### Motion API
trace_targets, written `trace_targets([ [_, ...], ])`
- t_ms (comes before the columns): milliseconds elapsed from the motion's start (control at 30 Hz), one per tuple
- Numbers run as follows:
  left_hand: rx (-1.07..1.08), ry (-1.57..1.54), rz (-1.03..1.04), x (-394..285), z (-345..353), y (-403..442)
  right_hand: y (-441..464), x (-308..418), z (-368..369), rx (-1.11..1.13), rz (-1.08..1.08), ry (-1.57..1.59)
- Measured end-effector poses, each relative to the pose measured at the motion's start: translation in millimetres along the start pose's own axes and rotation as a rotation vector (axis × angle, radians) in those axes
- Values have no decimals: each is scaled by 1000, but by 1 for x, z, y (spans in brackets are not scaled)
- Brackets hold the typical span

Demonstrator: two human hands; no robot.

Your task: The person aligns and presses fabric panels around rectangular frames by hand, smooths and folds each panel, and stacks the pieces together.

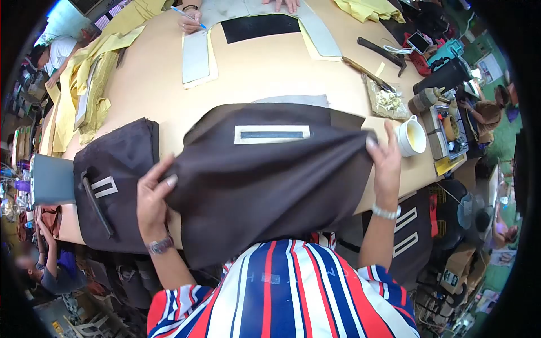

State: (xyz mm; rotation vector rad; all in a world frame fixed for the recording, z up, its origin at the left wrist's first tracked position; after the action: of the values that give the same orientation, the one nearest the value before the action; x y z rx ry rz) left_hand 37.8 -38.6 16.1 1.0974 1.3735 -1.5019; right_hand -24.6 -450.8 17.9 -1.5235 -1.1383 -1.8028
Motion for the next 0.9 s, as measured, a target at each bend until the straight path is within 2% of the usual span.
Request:
trace_targets([
  [100, 52, 68, 99, -35, -5, 57, 82, -17, 14, 161, -1, 69],
  [200, 156, 84, 96, -59, -6, 132, 170, -45, 43, 226, 24, -178],
  [233, 155, 40, 80, -67, -7, 153, 192, -47, 57, 211, 53, -245],
  [300, 164, -19, 85, -92, -10, 190, 239, -61, 77, 209, 88, -173],
  [333, 174, -36, 106, -108, -6, 200, 257, -54, 85, 172, 21, -317],
  [367, 146, -30, 126, -126, -5, 208, 274, -45, 91, 155, 32, -305],
  [400, 116, -15, 217, -146, -3, 214, 277, -14, 98, 135, -55, -346],
  [433, 147, -44, 313, -181, 1, 210, 323, -2, 102, 187, -128, -178],
  [467, 210, -66, 375, -197, -1, 210, 337, 11, 102, 81, -182, -149],
  [500, 141, -36, 535, -212, 3, 194, 349, 31, 97, 203, -287, 17],
  [533, 111, -69, 635, -222, 9, 173, 330, 59, 102, 167, -330, 281],
  [567, 182, -112, 639, -226, 14, 153, 371, 47, 82, 179, -335, 363],
  [600, 252, -156, 643, -223, 16, 137, 340, 71, 86, 227, -400, 575],
  [667, 255, -188, 589, -201, 10, 119, 310, 86, 64, 265, -437, 387],
  [700, 256, -203, 562, -188, 7, 110, 272, 92, 62, 214, -435, 317],
  [733, 179, -153, 577, -168, 6, 99, 242, 96, 63, 165, -435, 247],
  [767, 75, -116, 545, -146, 5, 91, 245, 73, 46, 160, -522, 83],
  [867, 45, -68, 346, -83, 8, 61, 173, 45, 30, 176, -435, 53],
  [900, -40, 36, 245, -64, 8, 52, 144, 45, 27, 202, -327, 1],
])
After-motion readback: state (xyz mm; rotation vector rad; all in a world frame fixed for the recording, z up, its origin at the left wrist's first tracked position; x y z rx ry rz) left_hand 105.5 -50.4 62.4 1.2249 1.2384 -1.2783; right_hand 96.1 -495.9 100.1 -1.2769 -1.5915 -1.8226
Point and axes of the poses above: each hand's wrist, its own y-axis towards the middle knuckle, its own z-axis out of the palm, x = y × z, the point moved 3 cm from there along y, towards the middle knuckle, and after that the axes turned 12 degrees about -z, right-handed, at the moved point
